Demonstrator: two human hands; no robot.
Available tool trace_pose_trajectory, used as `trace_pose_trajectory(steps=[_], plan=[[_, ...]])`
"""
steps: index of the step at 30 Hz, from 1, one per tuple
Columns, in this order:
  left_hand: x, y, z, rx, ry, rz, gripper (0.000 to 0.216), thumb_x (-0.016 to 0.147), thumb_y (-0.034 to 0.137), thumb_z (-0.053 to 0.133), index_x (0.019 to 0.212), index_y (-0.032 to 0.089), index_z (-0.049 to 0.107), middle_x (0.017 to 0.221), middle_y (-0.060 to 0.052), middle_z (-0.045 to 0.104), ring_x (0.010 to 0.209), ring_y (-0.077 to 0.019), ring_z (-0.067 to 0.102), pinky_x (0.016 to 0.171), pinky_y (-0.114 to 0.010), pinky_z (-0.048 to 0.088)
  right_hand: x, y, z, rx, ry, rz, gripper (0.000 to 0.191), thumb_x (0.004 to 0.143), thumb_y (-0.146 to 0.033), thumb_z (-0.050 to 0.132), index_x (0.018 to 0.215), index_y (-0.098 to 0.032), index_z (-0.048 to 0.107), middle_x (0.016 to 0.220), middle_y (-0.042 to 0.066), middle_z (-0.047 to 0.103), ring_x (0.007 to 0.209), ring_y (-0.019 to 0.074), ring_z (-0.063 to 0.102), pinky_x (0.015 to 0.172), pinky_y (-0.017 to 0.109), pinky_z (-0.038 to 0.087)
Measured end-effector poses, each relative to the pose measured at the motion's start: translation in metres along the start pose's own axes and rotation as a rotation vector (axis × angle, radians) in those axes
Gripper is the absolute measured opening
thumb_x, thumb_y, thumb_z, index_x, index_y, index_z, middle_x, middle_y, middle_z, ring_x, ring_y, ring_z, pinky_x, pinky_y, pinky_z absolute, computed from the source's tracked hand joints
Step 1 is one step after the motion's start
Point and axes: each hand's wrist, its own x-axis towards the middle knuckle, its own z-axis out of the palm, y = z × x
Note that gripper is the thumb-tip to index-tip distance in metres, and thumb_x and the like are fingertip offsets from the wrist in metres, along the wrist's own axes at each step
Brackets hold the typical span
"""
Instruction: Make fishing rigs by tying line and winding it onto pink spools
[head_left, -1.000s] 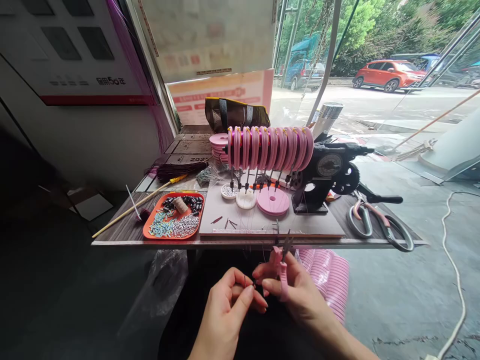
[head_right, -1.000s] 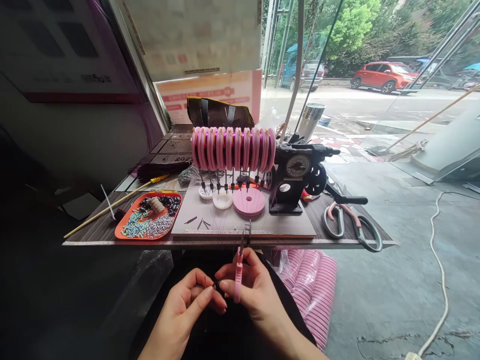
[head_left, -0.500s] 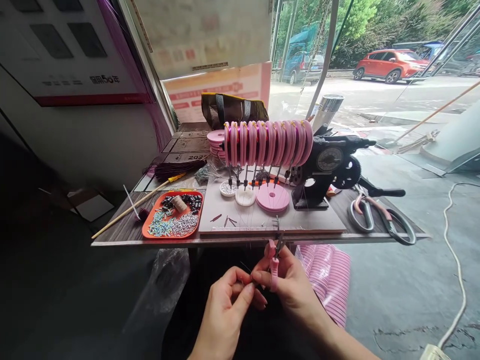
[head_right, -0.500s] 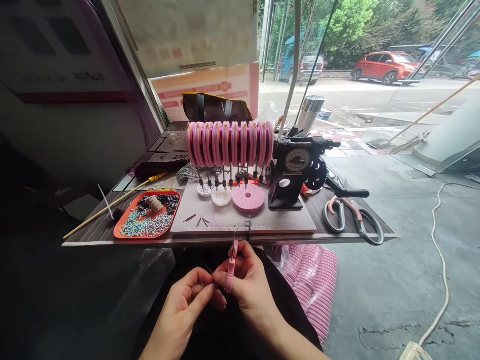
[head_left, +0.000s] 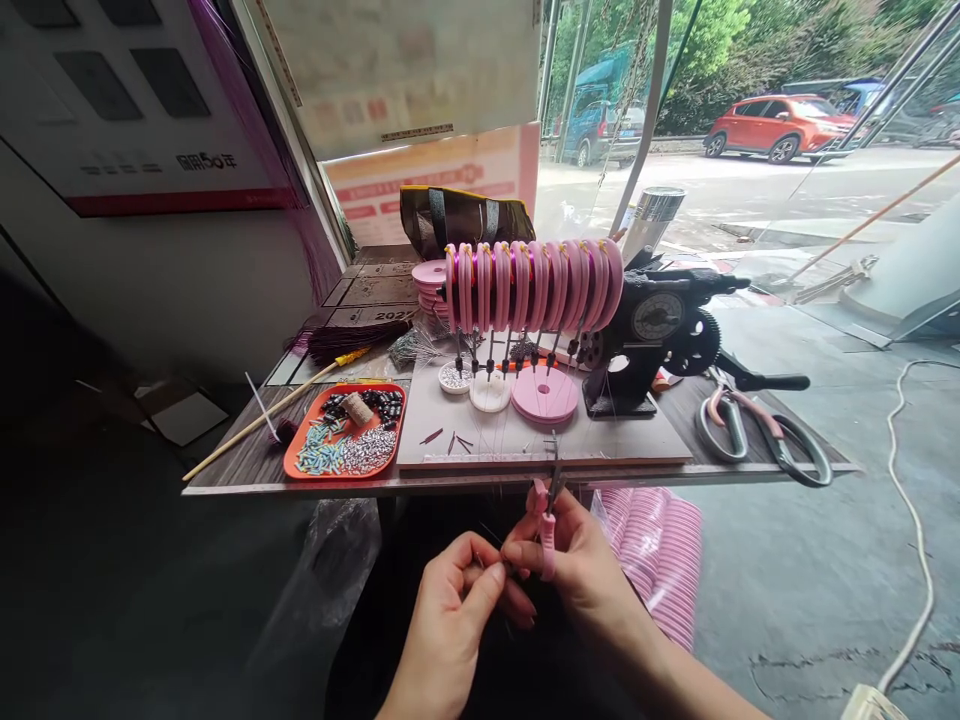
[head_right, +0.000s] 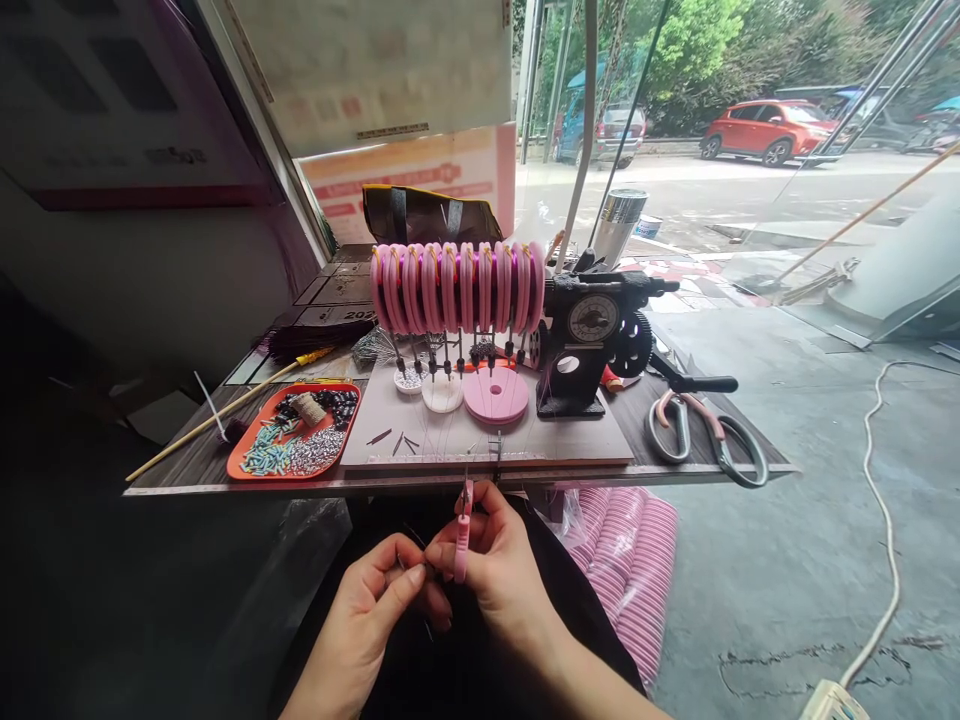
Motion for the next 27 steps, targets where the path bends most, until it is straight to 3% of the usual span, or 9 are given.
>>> trace_pose_trajectory(steps=[11, 18, 23, 27], plan=[[0.005, -0.017, -0.001, -0.23, -0.061, -0.074, 0.02, 0.079, 0.033, 0.059, 0.073, 0.017, 0.05, 0.054, -0.001, 0.063, 0.045, -0.0103, 0.052, 0.051, -0.021, 0.039, 0.002, 0.003, -0.002, 0.054, 0.022, 0.042, 0.042, 0.057, -0.018, 0.075, 0.08, -0.02, 0.04, 0.055, -0.005, 0.06, 0.048, 0.0085, 0.046, 0.052, 0.021, 0.034], [0.005, -0.019, -0.008, -0.124, -0.037, -0.082, 0.02, 0.077, 0.032, 0.064, 0.074, 0.013, 0.058, 0.062, -0.002, 0.064, 0.053, -0.0093, 0.053, 0.057, -0.021, 0.04, -0.001, 0.003, -0.009, -0.03, 0.032, 0.023, 0.04, 0.059, -0.024, 0.076, 0.079, -0.02, 0.042, 0.055, -0.006, 0.058, 0.05, 0.0084, 0.047, 0.052, 0.021, 0.036], [0.004, -0.014, -0.007, -0.104, -0.021, -0.078, 0.021, 0.076, 0.034, 0.065, 0.075, 0.013, 0.059, 0.062, -0.002, 0.064, 0.054, -0.0105, 0.055, 0.058, -0.022, 0.041, -0.006, 0.005, -0.015, -0.071, 0.015, 0.009, 0.045, 0.059, -0.028, 0.078, 0.084, -0.02, 0.042, 0.072, 0.0, 0.065, 0.06, 0.0112, 0.056, 0.054, 0.021, 0.041], [0.004, -0.011, -0.005, -0.078, -0.017, -0.08, 0.024, 0.075, 0.035, 0.066, 0.072, 0.013, 0.058, 0.06, -0.003, 0.064, 0.054, -0.011, 0.056, 0.059, -0.022, 0.042, -0.012, 0.006, -0.008, -0.077, -0.016, 0.006, 0.045, 0.059, -0.027, 0.079, 0.084, -0.022, 0.041, 0.077, -0.001, 0.064, 0.053, 0.0106, 0.056, 0.049, 0.022, 0.041]])
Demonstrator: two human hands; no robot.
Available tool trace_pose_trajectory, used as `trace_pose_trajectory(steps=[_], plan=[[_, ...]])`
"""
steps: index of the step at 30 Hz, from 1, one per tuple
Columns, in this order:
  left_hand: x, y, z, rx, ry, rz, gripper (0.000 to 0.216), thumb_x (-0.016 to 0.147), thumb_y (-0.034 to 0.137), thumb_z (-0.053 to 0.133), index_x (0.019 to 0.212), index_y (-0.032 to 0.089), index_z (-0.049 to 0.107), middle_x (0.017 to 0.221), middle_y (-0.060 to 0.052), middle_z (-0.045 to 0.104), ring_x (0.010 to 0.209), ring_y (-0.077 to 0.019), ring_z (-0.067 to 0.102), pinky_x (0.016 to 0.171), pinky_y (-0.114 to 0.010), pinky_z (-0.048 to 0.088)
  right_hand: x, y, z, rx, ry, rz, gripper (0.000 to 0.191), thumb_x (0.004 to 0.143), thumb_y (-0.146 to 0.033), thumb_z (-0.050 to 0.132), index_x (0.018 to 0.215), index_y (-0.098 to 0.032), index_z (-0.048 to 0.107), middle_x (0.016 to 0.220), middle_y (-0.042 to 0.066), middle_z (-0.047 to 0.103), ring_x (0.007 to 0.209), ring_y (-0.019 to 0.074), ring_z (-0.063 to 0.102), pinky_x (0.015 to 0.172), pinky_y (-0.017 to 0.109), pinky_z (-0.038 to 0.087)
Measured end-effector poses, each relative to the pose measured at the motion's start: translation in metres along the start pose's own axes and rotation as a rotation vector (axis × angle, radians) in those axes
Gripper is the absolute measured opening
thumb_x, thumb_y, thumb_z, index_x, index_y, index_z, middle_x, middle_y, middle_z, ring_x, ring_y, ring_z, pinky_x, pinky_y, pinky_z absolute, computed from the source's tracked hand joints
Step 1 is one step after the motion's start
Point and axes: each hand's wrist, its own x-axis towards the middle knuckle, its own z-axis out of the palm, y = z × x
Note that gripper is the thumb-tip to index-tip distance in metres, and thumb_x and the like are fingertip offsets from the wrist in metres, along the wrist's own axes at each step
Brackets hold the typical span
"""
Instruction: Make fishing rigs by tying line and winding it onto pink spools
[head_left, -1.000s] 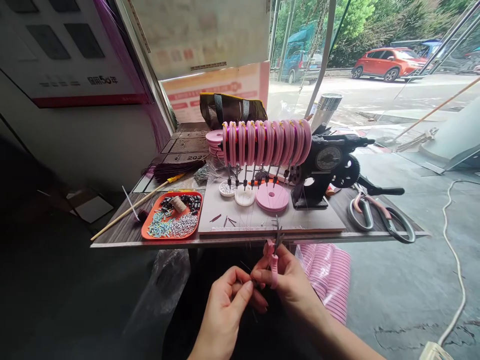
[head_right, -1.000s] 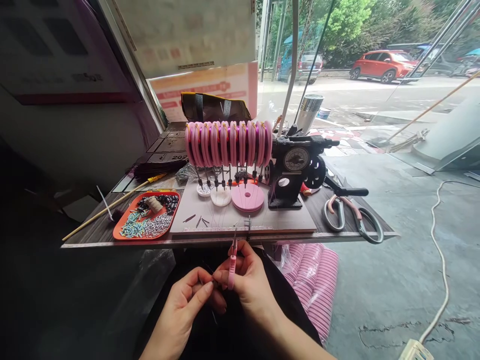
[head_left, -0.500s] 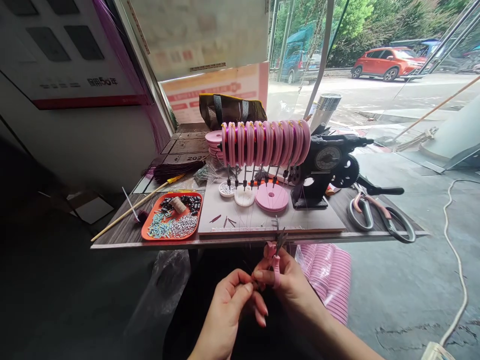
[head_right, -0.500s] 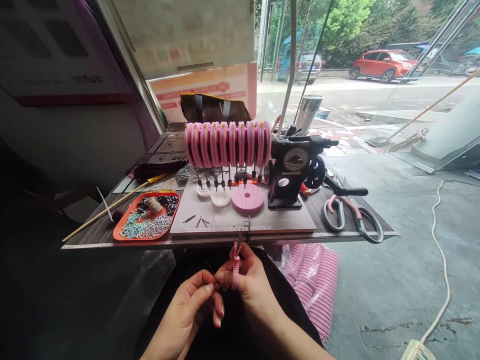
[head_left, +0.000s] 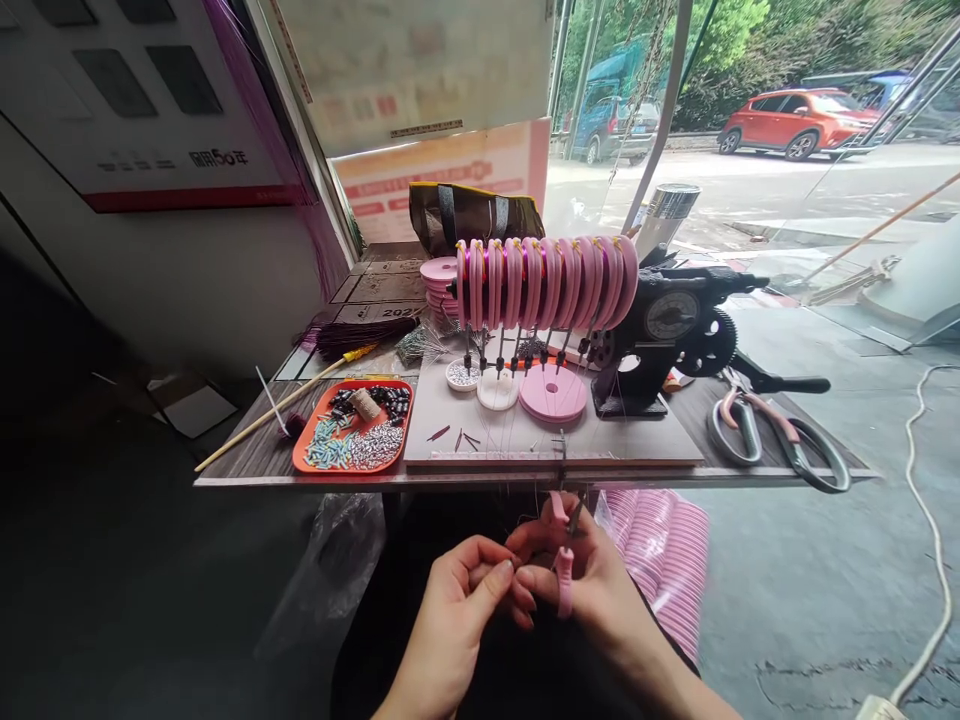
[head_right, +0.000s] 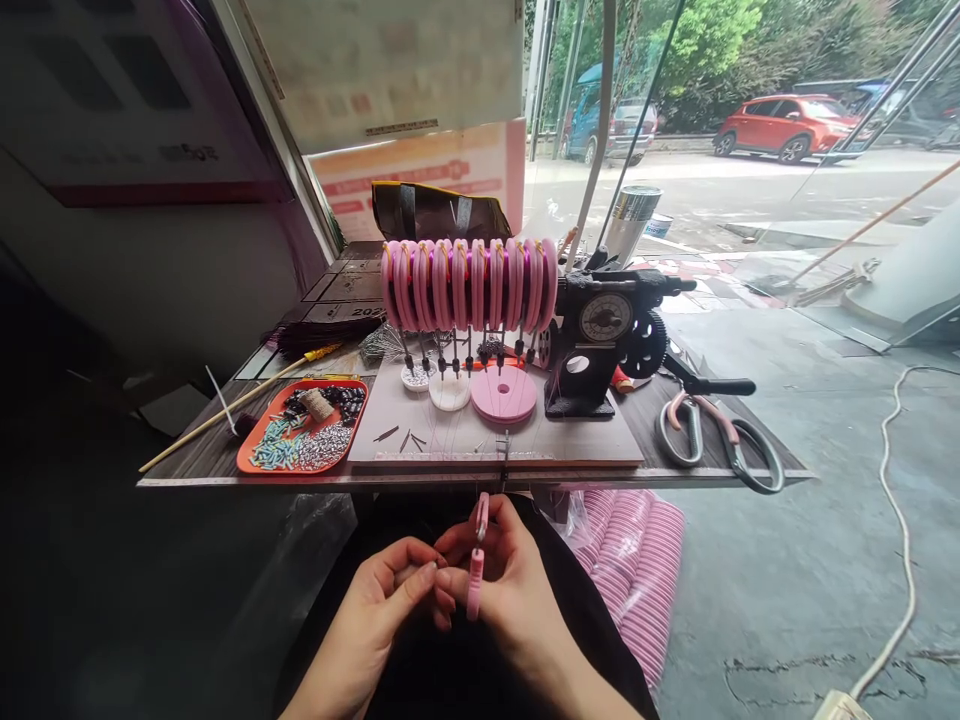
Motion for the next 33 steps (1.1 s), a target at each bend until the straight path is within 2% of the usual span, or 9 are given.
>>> trace_pose_trajectory(steps=[4, 8, 14, 17, 20, 23, 25, 28, 33], plan=[[-0.001, 0.0, 0.0, 0.052, -0.023, -0.007, 0.023, 0.077, 0.034, 0.063, 0.074, 0.012, 0.058, 0.062, -0.004, 0.065, 0.056, -0.0122, 0.057, 0.061, -0.023, 0.043, -0.002, -0.002, 0.007, 0.026, 0.068, -0.051, 0.038, 0.066, -0.028, 0.075, 0.08, -0.021, 0.041, 0.064, -0.006, 0.058, 0.047, 0.0063, 0.048, 0.044, 0.017, 0.037], [-0.002, 0.0, 0.0, 0.062, -0.028, -0.02, 0.02, 0.079, 0.032, 0.061, 0.077, 0.012, 0.058, 0.065, -0.005, 0.066, 0.058, -0.0126, 0.058, 0.064, -0.024, 0.043, 0.002, -0.001, 0.004, -0.003, 0.06, -0.04, 0.04, 0.065, -0.029, 0.076, 0.082, -0.021, 0.04, 0.063, -0.006, 0.057, 0.05, 0.0057, 0.045, 0.047, 0.016, 0.034], [-0.001, 0.006, -0.011, 0.021, 0.041, -0.012, 0.017, 0.078, 0.031, 0.062, 0.08, 0.014, 0.059, 0.066, -0.003, 0.067, 0.059, -0.0128, 0.059, 0.064, -0.024, 0.044, -0.004, -0.002, -0.011, -0.231, 0.168, -0.066, 0.039, 0.064, -0.036, 0.073, 0.084, -0.021, 0.043, 0.068, -0.003, 0.06, 0.057, 0.0088, 0.048, 0.052, 0.019, 0.036], [-0.002, 0.013, -0.026, 0.026, 0.115, 0.027, 0.018, 0.076, 0.032, 0.065, 0.08, 0.015, 0.06, 0.065, -0.002, 0.067, 0.059, -0.0131, 0.059, 0.064, -0.023, 0.045, -0.013, -0.017, -0.033, -0.497, 0.248, -0.14, 0.038, 0.065, -0.04, 0.069, 0.089, -0.023, 0.044, 0.076, 0.0, 0.062, 0.064, 0.0135, 0.054, 0.058, 0.024, 0.043], [-0.004, 0.021, -0.04, 0.07, 0.156, 0.043, 0.02, 0.074, 0.035, 0.066, 0.079, 0.016, 0.061, 0.065, -0.002, 0.067, 0.06, -0.0137, 0.059, 0.064, -0.024, 0.046, -0.02, -0.046, -0.069, -0.974, 0.345, -0.224, 0.038, 0.064, -0.041, 0.064, 0.093, -0.024, 0.046, 0.079, 0.002, 0.063, 0.063, 0.0173, 0.058, 0.062, 0.029, 0.044], [-0.004, 0.024, -0.047, 0.149, 0.123, 0.041, 0.021, 0.075, 0.037, 0.065, 0.078, 0.016, 0.062, 0.065, -0.002, 0.067, 0.061, -0.0142, 0.059, 0.065, -0.024, 0.046, -0.019, -0.083, -0.108, -1.429, 0.504, -0.064, 0.039, 0.062, -0.047, 0.059, 0.093, -0.025, 0.049, 0.072, 0.001, 0.063, 0.06, 0.021, 0.059, 0.056, 0.032, 0.041], [-0.001, 0.024, -0.048, 0.206, 0.088, 0.028, 0.022, 0.074, 0.038, 0.065, 0.076, 0.016, 0.062, 0.065, -0.003, 0.067, 0.061, -0.0145, 0.059, 0.064, -0.024, 0.046, -0.013, -0.106, -0.125, -1.599, 0.555, 0.103, 0.038, 0.064, -0.049, 0.055, 0.094, -0.027, 0.051, 0.069, 0.0, 0.062, 0.059, 0.022, 0.059, 0.054, 0.031, 0.039], [0.004, 0.02, -0.049, 0.252, 0.042, 0.0, 0.024, 0.073, 0.039, 0.067, 0.074, 0.015, 0.062, 0.065, -0.004, 0.066, 0.061, -0.0154, 0.059, 0.064, -0.025, 0.046, 0.004, -0.132, -0.135, -1.736, 0.498, 0.224, 0.036, 0.068, -0.049, 0.053, 0.095, -0.025, 0.052, 0.065, 0.0, 0.062, 0.06, 0.0217, 0.059, 0.052, 0.029, 0.037], [0.005, 0.009, -0.054, 0.265, 0.003, -0.023, 0.023, 0.073, 0.037, 0.066, 0.076, 0.015, 0.062, 0.066, -0.004, 0.066, 0.062, -0.0164, 0.059, 0.063, -0.026, 0.047, 0.042, -0.157, -0.137, -1.81, 0.277, 0.189, 0.031, 0.065, -0.04, 0.065, 0.088, -0.02, 0.058, 0.053, 0.0, 0.059, 0.049, 0.0164, 0.054, 0.048, 0.026, 0.029]])
